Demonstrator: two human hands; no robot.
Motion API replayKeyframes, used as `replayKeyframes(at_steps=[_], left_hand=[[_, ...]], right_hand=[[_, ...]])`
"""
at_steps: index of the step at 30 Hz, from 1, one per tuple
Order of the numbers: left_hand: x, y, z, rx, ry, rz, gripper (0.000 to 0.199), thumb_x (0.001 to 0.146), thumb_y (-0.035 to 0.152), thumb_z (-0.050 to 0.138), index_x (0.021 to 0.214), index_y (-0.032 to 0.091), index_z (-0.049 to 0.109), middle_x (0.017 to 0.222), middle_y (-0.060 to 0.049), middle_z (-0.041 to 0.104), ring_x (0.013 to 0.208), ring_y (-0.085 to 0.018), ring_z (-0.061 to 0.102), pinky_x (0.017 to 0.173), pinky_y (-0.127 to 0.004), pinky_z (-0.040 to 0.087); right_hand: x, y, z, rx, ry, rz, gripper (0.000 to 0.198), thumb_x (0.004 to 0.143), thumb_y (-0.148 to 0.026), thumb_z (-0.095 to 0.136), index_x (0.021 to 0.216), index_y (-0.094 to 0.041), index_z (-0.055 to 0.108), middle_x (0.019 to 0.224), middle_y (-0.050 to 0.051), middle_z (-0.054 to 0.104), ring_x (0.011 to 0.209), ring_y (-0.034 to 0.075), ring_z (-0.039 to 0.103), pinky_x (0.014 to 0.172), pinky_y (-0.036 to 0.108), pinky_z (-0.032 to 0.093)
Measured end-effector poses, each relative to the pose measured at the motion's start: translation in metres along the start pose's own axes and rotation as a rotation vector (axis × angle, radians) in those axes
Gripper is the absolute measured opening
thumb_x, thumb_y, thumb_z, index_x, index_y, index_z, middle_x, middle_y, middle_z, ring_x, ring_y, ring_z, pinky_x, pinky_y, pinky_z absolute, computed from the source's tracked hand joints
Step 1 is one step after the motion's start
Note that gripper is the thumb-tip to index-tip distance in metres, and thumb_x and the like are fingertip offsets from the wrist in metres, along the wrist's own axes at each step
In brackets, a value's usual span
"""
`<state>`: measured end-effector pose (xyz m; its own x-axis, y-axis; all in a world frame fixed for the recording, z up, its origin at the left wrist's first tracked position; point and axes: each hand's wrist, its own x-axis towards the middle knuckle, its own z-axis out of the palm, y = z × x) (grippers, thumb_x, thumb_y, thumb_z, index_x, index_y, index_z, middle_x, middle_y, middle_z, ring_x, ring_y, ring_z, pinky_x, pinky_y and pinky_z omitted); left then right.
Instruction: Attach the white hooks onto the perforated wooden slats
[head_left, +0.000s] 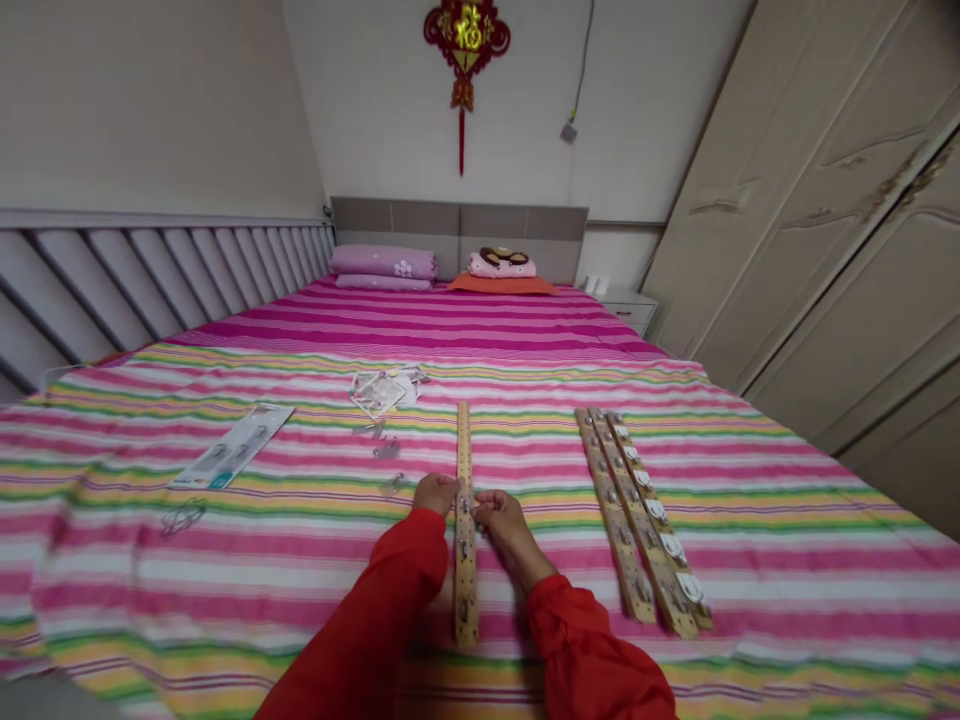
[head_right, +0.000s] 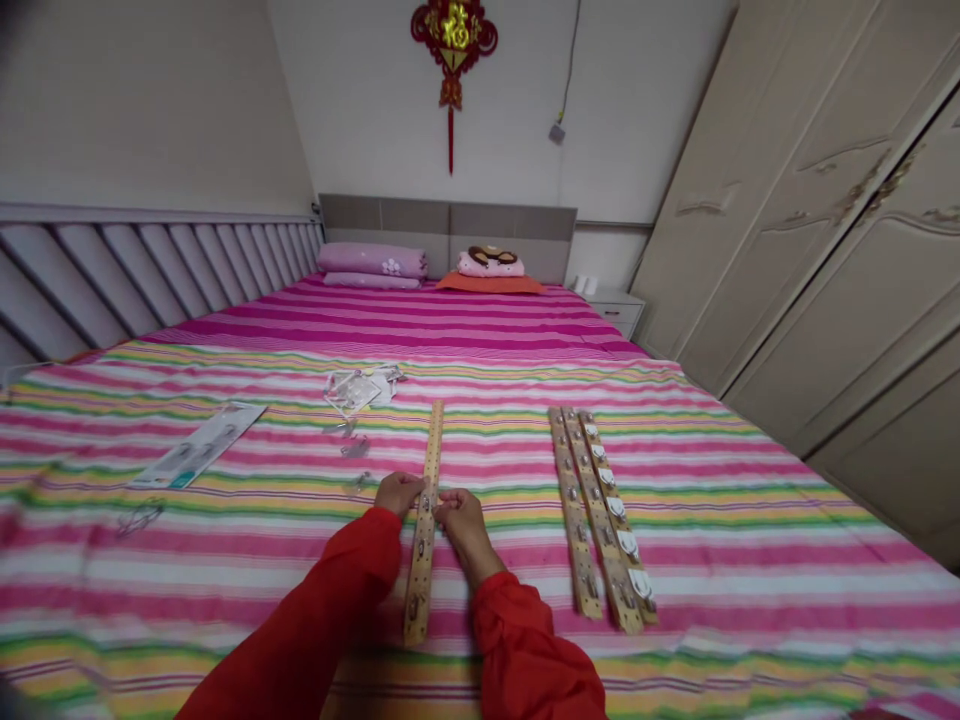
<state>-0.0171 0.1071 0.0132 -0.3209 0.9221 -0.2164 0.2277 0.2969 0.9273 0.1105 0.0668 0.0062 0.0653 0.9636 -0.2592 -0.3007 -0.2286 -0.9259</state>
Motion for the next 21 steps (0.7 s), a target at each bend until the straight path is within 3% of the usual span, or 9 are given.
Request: replayKeyframes(at_steps=[4,8,10,12,15,18,21], left_hand=[[-0.012,0.006,-0.004,-0.024,0.010,0.036,0.028,0.071,0.035,0.057,0.049,0.020,0.048,0.043,0.003,0.048,0.043,-0.012,0.047,0.046,-0.024,0.039],[-0.026,0.001,-0.032,-0.037,0.029,0.142,0.018,0.067,0.034,0.057,0.058,0.019,0.056,0.050,0.002,0.052,0.050,-0.013,0.051,0.052,-0.025,0.043],[-0.025,-0.009,-0.055,-0.003,0.120,0.283,0.010,0.060,0.025,0.059,0.067,0.018,0.060,0.059,0.001,0.058,0.058,-0.015,0.056,0.060,-0.027,0.047],[-0.020,-0.020,-0.080,0.114,0.229,0.462,0.022,0.054,0.016,0.055,0.074,0.017,0.064,0.073,-0.002,0.064,0.068,-0.018,0.059,0.071,-0.032,0.050],[-0.007,-0.034,-0.107,0.296,0.236,0.635,0.034,0.051,0.009,0.051,0.080,0.018,0.066,0.086,-0.006,0.068,0.086,-0.022,0.062,0.086,-0.036,0.048],[0.002,-0.039,-0.115,0.406,0.184,0.680,0.036,0.057,0.009,0.050,0.087,0.019,0.067,0.094,-0.007,0.069,0.092,-0.023,0.063,0.089,-0.036,0.048],[0.003,-0.040,-0.113,0.474,0.174,0.673,0.024,0.068,0.016,0.050,0.085,0.019,0.066,0.089,-0.007,0.070,0.086,-0.022,0.064,0.082,-0.034,0.049]], right_hand=[[0.000,0.000,-0.002,0.012,-0.027,-0.001,0.022,0.049,-0.016,0.069,0.069,-0.015,0.060,0.041,-0.007,0.054,0.033,0.008,0.043,0.035,0.020,0.029],[0.002,0.001,-0.006,0.055,-0.054,-0.012,0.021,0.052,-0.026,0.070,0.066,-0.014,0.061,0.041,-0.005,0.055,0.034,0.008,0.043,0.035,0.021,0.028],[0.003,0.003,-0.008,0.081,-0.060,-0.022,0.022,0.051,-0.027,0.070,0.067,-0.014,0.061,0.041,-0.005,0.055,0.035,0.008,0.042,0.036,0.020,0.027],[0.003,0.005,-0.009,0.103,-0.062,-0.029,0.022,0.051,-0.027,0.071,0.067,-0.014,0.062,0.042,-0.005,0.055,0.035,0.008,0.042,0.036,0.020,0.027],[0.001,0.006,-0.009,0.124,-0.059,-0.045,0.022,0.052,-0.027,0.071,0.068,-0.014,0.063,0.042,-0.005,0.056,0.036,0.008,0.042,0.037,0.020,0.026],[-0.001,0.006,-0.009,0.136,-0.062,-0.062,0.022,0.052,-0.027,0.073,0.067,-0.014,0.064,0.042,-0.004,0.056,0.036,0.008,0.042,0.037,0.021,0.025],[-0.003,0.005,-0.010,0.153,-0.071,-0.080,0.021,0.053,-0.026,0.073,0.068,-0.014,0.065,0.045,-0.003,0.058,0.037,0.008,0.044,0.037,0.021,0.027]])
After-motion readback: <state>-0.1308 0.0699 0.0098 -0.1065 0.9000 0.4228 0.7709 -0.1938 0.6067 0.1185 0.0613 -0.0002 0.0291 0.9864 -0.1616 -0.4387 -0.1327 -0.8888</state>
